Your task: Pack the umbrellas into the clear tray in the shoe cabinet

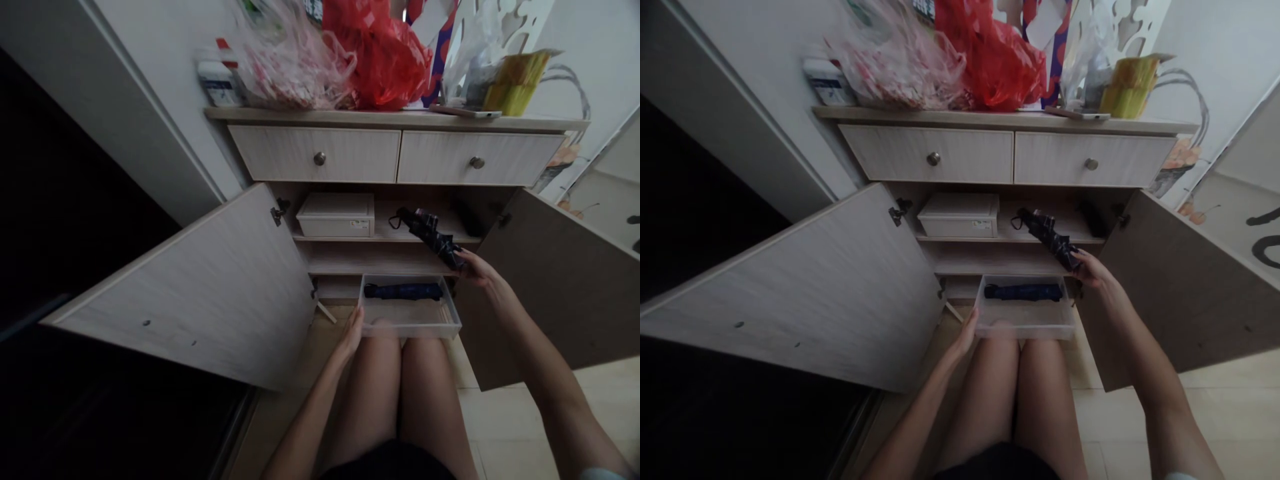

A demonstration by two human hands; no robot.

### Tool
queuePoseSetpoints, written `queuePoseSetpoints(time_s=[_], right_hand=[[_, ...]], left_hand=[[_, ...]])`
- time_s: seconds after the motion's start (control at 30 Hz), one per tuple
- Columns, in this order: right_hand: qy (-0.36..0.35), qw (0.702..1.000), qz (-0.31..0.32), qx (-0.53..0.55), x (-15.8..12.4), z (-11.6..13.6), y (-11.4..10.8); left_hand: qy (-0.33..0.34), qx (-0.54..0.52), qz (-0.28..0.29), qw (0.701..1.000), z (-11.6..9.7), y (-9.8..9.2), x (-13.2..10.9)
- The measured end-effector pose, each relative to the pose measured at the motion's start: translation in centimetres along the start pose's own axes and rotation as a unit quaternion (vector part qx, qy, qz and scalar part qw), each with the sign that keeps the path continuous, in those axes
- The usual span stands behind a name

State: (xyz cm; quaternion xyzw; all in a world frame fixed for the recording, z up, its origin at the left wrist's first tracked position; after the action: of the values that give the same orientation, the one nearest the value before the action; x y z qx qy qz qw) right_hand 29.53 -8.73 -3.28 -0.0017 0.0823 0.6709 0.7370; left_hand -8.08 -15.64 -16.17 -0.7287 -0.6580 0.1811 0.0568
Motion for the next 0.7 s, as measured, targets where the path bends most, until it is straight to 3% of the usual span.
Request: queuePoseSetpoints(time_s=[0.2,0.3,0.43,0.53,0.7], right_hand=[[-0.002,0.993,0.118,-0.027,-5.1,-0.8,1.2],[-0.002,0.978,0.192,-0.085,-5.7,-0.7,1.9],[-0.059,0.939,0.282,-0.186,-5.6,-1.6,3.2],[-0.114,0.915,0.288,-0.258,-5.4,-2.8,3.8],[-0.166,0.898,0.239,-0.330,-5.6,-4.6,3.9]], left_hand=[[-0.015,0.004,-0.005,1.000,-1.1,-0.1,-0.5],[-0.007,0.010,0.003,1.000,-1.3,-0.2,-0.7],[0.005,0.010,-0.002,1.000,-1.0,-0.2,-0.5],[0.012,0.003,-0.004,1.000,-0.5,-0.3,-0.2],[0.017,-0.004,-0.017,1.000,-0.2,-0.4,0.1]])
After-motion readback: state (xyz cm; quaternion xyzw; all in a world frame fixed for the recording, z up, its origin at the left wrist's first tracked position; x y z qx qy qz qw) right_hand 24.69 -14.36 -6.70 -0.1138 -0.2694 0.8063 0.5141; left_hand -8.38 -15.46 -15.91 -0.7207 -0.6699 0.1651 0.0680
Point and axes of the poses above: each hand's wrist, its own x-axis towards the middle knuckle, its own y-axis out of the palm, z = x × y, the point moved 1 cm from there along x, towards the middle knuckle, and after that the axes turned 13 degrees about x, right-handed, at the moved point
